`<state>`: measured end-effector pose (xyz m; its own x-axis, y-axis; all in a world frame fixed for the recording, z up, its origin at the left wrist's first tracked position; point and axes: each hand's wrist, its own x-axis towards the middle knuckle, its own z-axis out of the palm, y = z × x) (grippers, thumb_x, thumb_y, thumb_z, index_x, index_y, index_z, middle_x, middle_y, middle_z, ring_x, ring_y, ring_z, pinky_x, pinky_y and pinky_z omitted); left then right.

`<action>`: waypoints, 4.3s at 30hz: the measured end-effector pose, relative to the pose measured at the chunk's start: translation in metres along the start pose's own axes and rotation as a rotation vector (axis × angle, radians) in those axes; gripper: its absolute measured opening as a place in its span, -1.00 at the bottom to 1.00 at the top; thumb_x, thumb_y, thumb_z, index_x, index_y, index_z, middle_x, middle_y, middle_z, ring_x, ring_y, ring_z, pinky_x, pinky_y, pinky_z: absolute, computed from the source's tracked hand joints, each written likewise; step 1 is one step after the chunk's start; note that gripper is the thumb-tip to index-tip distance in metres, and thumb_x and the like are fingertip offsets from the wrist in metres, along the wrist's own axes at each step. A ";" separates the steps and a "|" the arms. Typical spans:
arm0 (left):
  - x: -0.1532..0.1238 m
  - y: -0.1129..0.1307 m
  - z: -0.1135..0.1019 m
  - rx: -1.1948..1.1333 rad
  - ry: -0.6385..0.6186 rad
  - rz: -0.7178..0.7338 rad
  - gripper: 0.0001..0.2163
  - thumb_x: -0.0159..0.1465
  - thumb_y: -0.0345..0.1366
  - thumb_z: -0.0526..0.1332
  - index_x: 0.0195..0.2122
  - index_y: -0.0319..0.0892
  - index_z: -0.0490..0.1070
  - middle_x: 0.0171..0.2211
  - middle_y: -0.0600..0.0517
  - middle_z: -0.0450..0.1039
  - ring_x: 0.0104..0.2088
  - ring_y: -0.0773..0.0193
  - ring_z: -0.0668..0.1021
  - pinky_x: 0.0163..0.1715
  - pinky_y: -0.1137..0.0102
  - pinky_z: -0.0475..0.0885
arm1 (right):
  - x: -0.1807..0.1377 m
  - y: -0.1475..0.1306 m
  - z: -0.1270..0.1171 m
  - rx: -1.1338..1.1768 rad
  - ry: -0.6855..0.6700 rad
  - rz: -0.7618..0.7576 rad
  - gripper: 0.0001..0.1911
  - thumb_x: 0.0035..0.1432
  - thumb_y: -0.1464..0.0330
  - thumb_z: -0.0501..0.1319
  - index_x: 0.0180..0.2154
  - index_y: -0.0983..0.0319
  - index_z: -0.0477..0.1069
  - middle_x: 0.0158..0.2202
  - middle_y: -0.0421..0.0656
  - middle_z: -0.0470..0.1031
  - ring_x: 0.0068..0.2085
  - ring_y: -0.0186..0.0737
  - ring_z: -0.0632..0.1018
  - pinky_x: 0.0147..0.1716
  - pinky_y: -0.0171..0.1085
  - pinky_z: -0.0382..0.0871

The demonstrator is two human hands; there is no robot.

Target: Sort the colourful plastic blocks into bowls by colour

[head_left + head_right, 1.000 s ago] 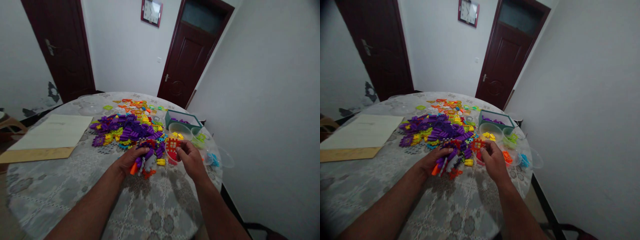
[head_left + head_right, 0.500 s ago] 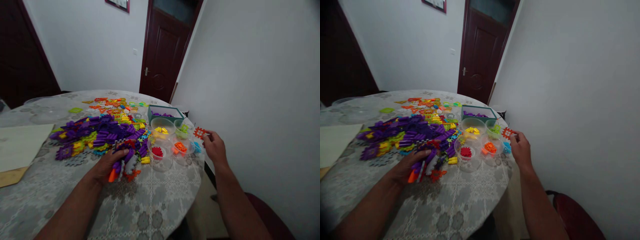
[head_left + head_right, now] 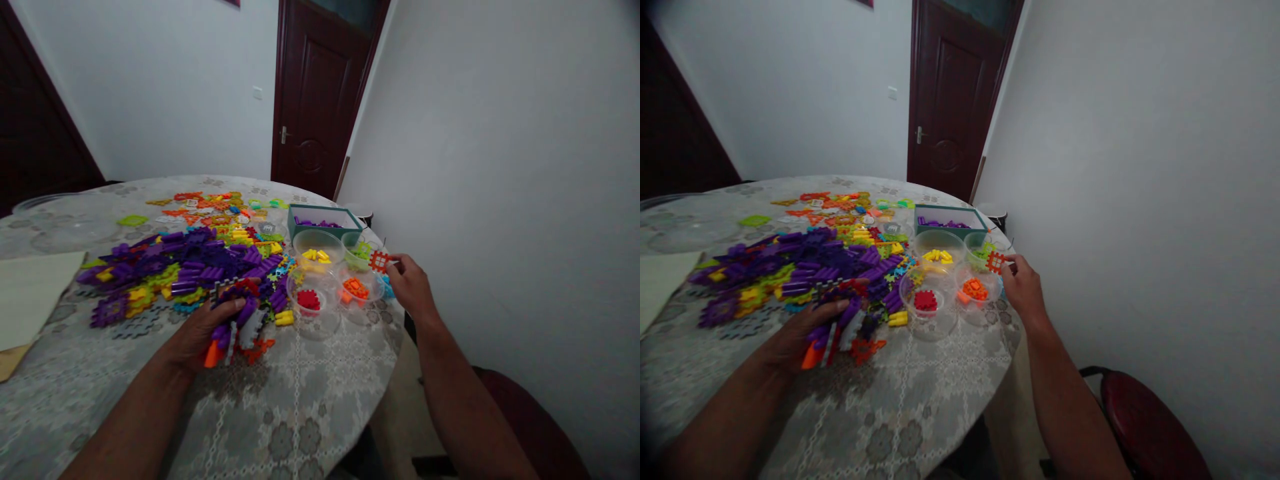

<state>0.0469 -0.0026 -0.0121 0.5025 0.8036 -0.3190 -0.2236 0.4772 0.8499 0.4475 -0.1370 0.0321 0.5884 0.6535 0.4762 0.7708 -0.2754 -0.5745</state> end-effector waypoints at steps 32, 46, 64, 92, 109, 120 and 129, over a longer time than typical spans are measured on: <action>-0.003 -0.010 0.001 -0.012 -0.175 0.096 -0.62 0.02 -0.25 0.54 -0.13 -0.21 0.62 -0.21 -0.08 0.68 -0.23 0.12 0.68 -0.19 0.33 0.58 | -0.092 -0.185 0.103 0.454 -0.476 -0.476 -0.80 0.35 0.35 0.22 -0.05 0.16 0.56 -0.11 -0.09 0.61 -0.09 -0.11 0.60 -0.04 -0.15 0.46; -0.003 -0.010 0.000 -0.061 -0.252 0.043 -0.59 0.02 -0.26 0.52 -0.09 -0.21 0.59 -0.29 -0.07 0.65 -0.30 0.15 0.67 -0.21 0.33 0.58 | -0.094 -0.180 0.104 0.544 -0.542 -0.204 -0.78 0.34 0.20 0.17 -0.17 0.17 0.52 -0.26 -0.14 0.61 -0.24 -0.14 0.59 -0.24 -0.23 0.46; -0.007 -0.002 0.004 -0.115 -0.234 0.084 -0.57 0.08 -0.30 0.50 0.02 -0.11 0.62 -0.22 -0.03 0.63 -0.30 0.21 0.65 -0.24 0.36 0.57 | -0.076 -0.132 0.084 0.321 -0.165 -0.273 -0.68 0.37 0.17 0.16 -0.02 0.22 0.53 -0.14 -0.01 0.60 -0.20 -0.07 0.59 -0.15 -0.11 0.46; 0.006 -0.003 0.000 -0.147 -0.034 0.152 -0.47 0.13 -0.26 0.44 0.16 -0.09 0.49 -0.32 0.04 0.61 -0.55 0.35 0.58 -0.63 0.52 0.40 | -0.040 -0.178 0.077 0.629 -0.808 -0.152 -0.71 0.18 0.27 0.25 -0.07 0.21 0.52 -0.36 -0.22 0.56 -0.43 -0.27 0.53 -0.43 -0.28 0.47; 0.004 0.003 -0.002 -0.174 0.040 0.271 -0.49 0.07 -0.22 0.55 0.05 -0.15 0.56 -0.23 -0.02 0.64 -0.35 0.22 0.65 -0.33 0.36 0.58 | -0.045 -0.196 0.117 0.677 -0.704 -0.157 -0.68 0.23 0.19 0.29 -0.04 0.20 0.52 -0.27 -0.15 0.62 -0.35 -0.18 0.59 -0.40 -0.24 0.54; 0.008 0.000 -0.008 -0.241 0.031 0.218 -0.54 0.07 -0.22 0.53 0.00 -0.11 0.54 -0.36 0.08 0.56 -0.59 0.41 0.49 -0.57 0.49 0.41 | -0.071 -0.213 0.105 0.364 -0.454 -0.954 -0.69 0.43 0.40 0.15 0.13 0.14 0.52 0.02 -0.03 0.64 0.03 -0.08 0.61 0.09 -0.08 0.48; 0.004 0.003 -0.007 -0.233 0.096 0.187 -0.55 0.12 -0.23 0.50 0.05 -0.08 0.53 -0.42 0.12 0.52 -0.68 0.48 0.41 -0.67 0.54 0.37 | 0.080 -0.210 0.162 0.134 -0.581 -0.471 -0.81 0.18 0.36 0.28 -0.19 0.26 0.62 -0.34 -0.17 0.64 -0.34 -0.24 0.58 -0.30 -0.32 0.43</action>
<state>0.0421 0.0049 -0.0136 0.3556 0.9098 -0.2140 -0.4956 0.3777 0.7821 0.2934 0.0872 0.0832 -0.0469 0.9573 0.2852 0.8505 0.1881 -0.4912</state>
